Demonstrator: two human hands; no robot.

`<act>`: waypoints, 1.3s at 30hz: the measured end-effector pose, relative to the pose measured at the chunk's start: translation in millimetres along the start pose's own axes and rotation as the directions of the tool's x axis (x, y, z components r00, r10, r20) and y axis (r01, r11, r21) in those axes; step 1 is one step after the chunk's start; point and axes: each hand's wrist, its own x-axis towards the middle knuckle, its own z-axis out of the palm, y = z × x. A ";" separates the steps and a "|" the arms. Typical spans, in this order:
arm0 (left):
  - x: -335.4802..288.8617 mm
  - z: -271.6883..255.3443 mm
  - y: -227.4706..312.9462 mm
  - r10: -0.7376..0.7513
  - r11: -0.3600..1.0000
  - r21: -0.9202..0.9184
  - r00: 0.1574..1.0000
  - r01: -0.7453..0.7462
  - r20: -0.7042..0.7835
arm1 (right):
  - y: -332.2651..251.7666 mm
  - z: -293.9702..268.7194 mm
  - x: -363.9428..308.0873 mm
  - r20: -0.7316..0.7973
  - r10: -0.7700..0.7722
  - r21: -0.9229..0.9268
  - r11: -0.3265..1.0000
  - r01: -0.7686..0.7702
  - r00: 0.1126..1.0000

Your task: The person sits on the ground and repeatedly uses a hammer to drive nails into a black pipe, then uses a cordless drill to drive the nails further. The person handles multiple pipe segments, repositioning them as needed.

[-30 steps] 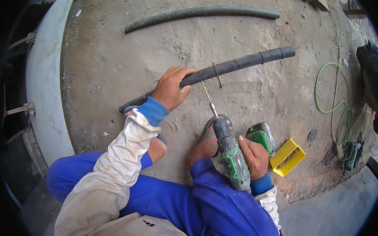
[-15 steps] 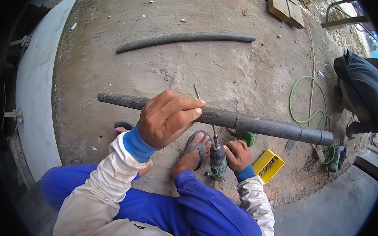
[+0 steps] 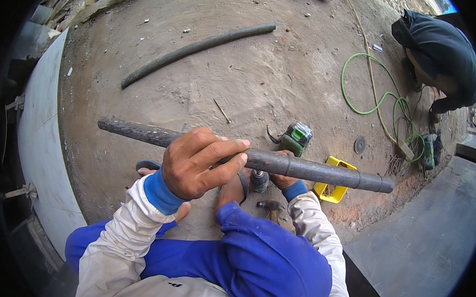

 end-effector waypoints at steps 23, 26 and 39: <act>17.3 1.6 11.5 0.027 0.998 0.050 0.994 -0.032 0.104 | 5.6 26.7 -4.8 0.008 0.127 0.204 0.971 -0.126 0.992; 15.4 0.8 12.0 0.013 0.999 0.044 0.995 -0.018 0.099 | 9.6 34.5 -14.8 0.024 0.118 0.185 0.975 -0.120 0.993; 6.7 -0.5 6.8 -0.110 0.994 0.002 0.988 0.111 0.104 | 0.5 11.3 -4.3 -0.095 -0.038 -0.070 0.997 0.031 0.995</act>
